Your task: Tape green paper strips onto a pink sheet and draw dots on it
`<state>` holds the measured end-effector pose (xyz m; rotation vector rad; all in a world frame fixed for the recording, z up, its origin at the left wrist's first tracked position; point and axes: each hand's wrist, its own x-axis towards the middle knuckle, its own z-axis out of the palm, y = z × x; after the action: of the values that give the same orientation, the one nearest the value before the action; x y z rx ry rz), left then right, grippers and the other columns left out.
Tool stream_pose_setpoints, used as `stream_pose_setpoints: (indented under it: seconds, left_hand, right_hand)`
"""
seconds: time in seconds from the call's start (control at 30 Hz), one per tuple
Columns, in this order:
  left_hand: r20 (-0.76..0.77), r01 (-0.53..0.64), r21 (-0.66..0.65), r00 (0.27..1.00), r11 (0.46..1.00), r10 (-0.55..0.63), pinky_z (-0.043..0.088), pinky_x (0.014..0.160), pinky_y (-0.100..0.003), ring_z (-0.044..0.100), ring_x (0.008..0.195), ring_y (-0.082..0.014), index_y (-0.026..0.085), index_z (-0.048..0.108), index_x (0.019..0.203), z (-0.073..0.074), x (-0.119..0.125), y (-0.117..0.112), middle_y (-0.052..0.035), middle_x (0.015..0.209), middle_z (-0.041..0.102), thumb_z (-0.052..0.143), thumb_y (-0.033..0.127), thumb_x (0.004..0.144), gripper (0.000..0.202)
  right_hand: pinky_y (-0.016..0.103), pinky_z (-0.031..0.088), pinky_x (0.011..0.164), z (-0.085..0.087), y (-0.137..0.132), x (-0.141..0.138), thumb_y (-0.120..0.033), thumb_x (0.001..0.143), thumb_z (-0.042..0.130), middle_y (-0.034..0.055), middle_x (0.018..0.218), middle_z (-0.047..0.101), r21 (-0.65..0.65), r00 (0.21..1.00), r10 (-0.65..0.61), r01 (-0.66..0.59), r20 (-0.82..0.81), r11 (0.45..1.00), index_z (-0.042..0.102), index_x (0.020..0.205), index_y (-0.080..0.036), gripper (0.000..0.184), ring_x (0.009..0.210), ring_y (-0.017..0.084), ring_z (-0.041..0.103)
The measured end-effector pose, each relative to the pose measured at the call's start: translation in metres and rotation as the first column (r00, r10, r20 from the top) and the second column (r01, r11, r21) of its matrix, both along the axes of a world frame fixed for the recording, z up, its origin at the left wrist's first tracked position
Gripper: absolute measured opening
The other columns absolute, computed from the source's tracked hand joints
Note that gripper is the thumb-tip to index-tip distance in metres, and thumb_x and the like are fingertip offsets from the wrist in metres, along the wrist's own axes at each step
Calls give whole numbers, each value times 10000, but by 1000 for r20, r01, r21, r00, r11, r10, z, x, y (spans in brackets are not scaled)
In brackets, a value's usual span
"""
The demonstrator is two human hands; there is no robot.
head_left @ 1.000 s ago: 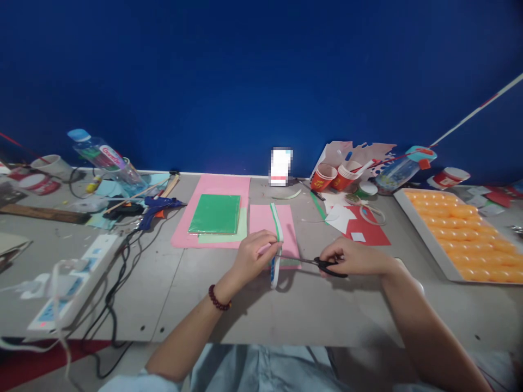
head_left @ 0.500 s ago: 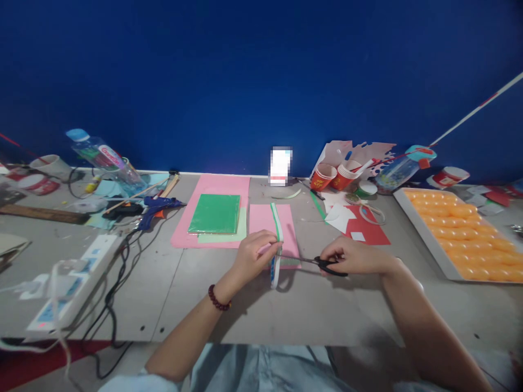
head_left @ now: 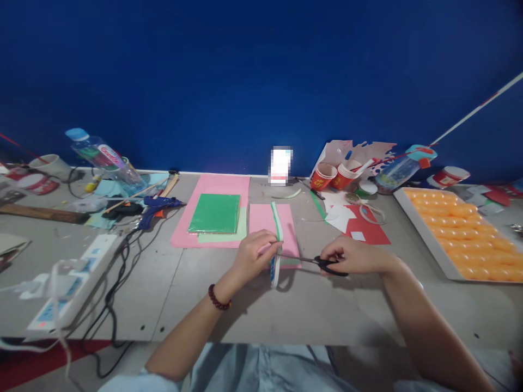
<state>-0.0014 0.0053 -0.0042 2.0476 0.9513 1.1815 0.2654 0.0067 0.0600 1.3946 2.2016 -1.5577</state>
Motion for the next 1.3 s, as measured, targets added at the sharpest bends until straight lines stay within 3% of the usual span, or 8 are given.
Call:
stream_pose_setpoints:
  seconds: [1.3]
  left_hand:
    - [8, 16, -21, 1000, 1000, -16, 448, 685, -249, 579, 749, -142, 187, 584, 734, 0, 0, 0, -30, 744, 628, 524, 281, 923, 220]
  right_hand:
    - [217, 324, 510, 2, 0, -1, -330, 777, 541, 17, 618, 606, 35, 1000, 15, -15, 2, 999, 756, 817, -137, 292, 560, 115, 470]
